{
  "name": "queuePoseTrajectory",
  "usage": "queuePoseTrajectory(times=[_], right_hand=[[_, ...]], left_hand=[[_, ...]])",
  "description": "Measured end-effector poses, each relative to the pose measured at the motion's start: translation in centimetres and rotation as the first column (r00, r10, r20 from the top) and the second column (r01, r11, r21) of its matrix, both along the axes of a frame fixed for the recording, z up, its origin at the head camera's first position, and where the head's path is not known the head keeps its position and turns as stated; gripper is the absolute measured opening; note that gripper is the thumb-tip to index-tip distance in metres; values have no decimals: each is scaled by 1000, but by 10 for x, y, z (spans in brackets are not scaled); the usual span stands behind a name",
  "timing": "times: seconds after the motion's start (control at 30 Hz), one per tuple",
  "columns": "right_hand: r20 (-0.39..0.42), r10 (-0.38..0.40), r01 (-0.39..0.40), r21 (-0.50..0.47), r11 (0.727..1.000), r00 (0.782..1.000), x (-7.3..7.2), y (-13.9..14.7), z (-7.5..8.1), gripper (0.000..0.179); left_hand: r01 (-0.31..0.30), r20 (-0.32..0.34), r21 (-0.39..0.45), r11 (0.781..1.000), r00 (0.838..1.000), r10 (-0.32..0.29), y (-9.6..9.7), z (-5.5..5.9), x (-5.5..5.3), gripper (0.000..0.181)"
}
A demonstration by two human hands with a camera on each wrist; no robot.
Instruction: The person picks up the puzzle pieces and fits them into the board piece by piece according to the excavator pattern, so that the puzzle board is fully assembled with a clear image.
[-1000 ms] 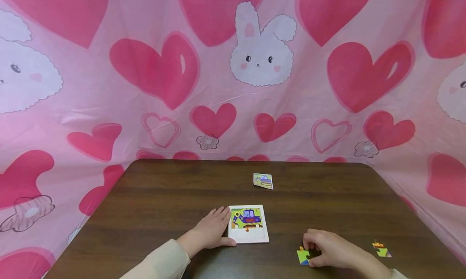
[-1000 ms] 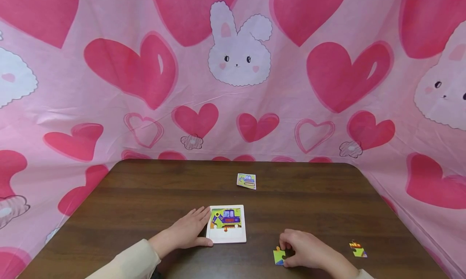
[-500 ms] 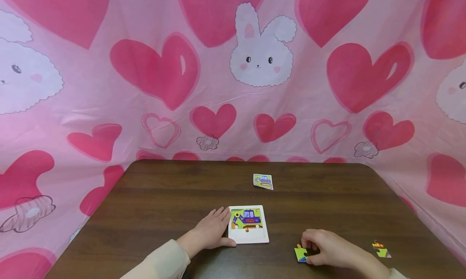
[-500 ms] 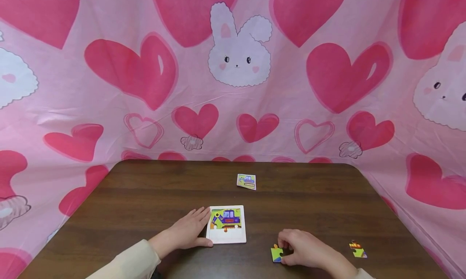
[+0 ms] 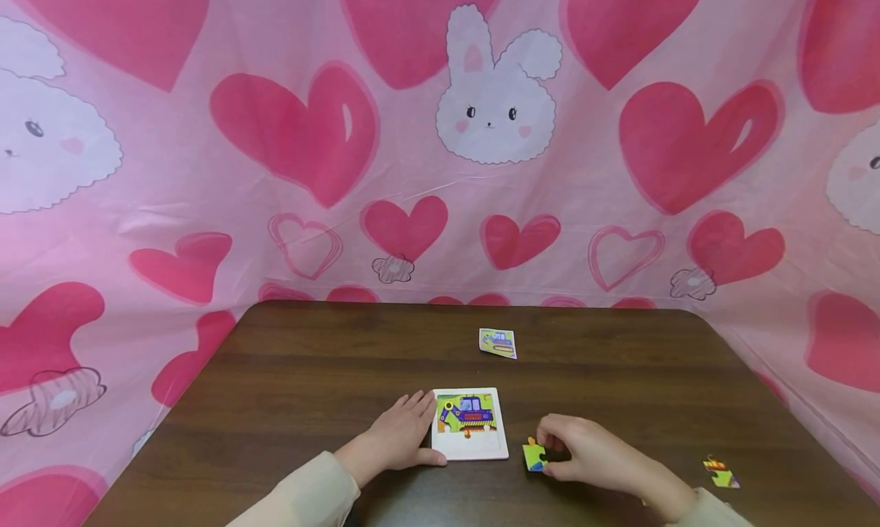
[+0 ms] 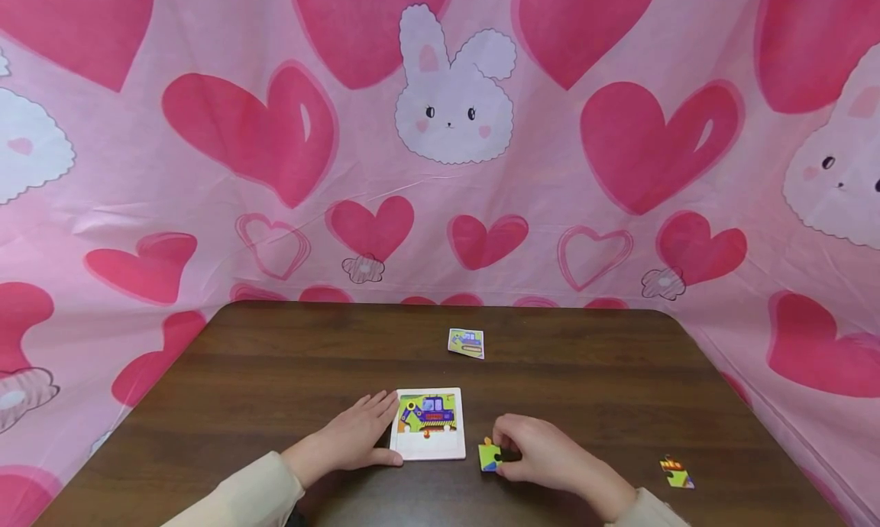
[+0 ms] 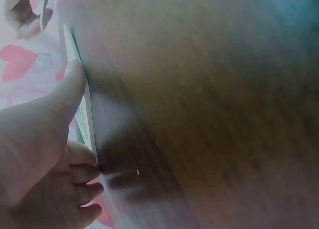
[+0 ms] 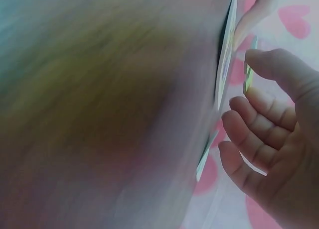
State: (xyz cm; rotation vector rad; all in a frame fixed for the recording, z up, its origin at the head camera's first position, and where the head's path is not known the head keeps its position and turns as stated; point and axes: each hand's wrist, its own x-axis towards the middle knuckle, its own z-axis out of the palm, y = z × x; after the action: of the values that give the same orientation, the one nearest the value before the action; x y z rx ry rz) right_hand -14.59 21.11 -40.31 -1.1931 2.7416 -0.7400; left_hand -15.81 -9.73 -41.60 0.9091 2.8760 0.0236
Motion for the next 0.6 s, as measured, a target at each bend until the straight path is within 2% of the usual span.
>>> queuePoseTrajectory(times=[0.2, 0.37, 0.6], right_hand=[[-12, -12, 12, 43, 999, 1000, -4, -28, 8, 24], [-69, 7, -2, 77, 997, 998, -9, -53, 13, 25], [-118, 37, -23, 115, 993, 992, -22, -80, 10, 24]], left_hand=[[-2, 8, 1, 1000, 1000, 2, 0, 0, 0, 88], [-5, 10, -3, 1000, 1000, 5, 0, 1, 0, 87], [0, 1, -2, 1000, 1000, 0, 0, 1, 1, 87]])
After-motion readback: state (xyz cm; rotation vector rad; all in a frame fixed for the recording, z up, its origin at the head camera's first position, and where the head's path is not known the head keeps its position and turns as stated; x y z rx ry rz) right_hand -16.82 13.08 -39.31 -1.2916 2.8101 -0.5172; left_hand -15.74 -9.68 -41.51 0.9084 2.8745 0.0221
